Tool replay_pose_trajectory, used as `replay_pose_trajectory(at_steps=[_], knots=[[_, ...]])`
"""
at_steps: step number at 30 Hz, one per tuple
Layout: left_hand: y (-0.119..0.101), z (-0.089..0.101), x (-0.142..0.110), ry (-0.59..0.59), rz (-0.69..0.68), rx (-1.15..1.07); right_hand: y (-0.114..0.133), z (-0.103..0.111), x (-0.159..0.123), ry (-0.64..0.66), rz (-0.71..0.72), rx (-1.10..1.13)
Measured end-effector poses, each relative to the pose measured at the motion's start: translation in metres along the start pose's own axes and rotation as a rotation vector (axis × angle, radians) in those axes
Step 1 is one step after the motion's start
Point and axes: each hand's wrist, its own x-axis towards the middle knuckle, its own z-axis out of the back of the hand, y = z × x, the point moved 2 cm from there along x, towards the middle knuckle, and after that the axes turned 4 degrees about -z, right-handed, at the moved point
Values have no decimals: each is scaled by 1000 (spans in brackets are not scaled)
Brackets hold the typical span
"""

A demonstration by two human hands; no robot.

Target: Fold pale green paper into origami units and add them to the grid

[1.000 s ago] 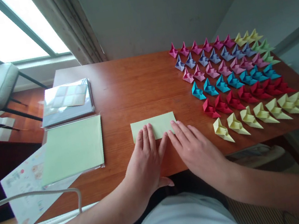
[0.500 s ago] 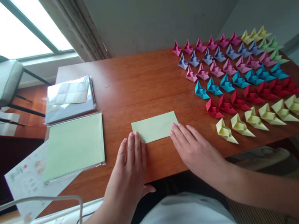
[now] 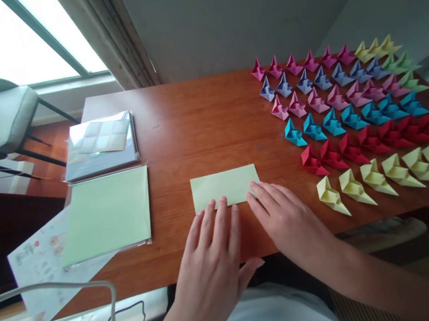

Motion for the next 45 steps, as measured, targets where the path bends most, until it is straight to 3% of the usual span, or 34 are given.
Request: replay_pose_trajectory(at_steps=[6,18,26,35,41,45], knots=[[-5,-24,6,-39,85,-100,2,-1,0,-15,-70,50],[-5,-21,7,-30,118,-80,-6,1,-3,6,-68,63],[4,-18,-7,-39,187,-36,-6,2,-2,46,-59,79],[12,-29,-16,-102,113,-30,8,2,1,79,-165,191],[9,-32,-19,-109,138,-63,29,-5,2,65,-178,232],[8,-33,-18,-105,154,-78,29,-6,0,78,-184,218]])
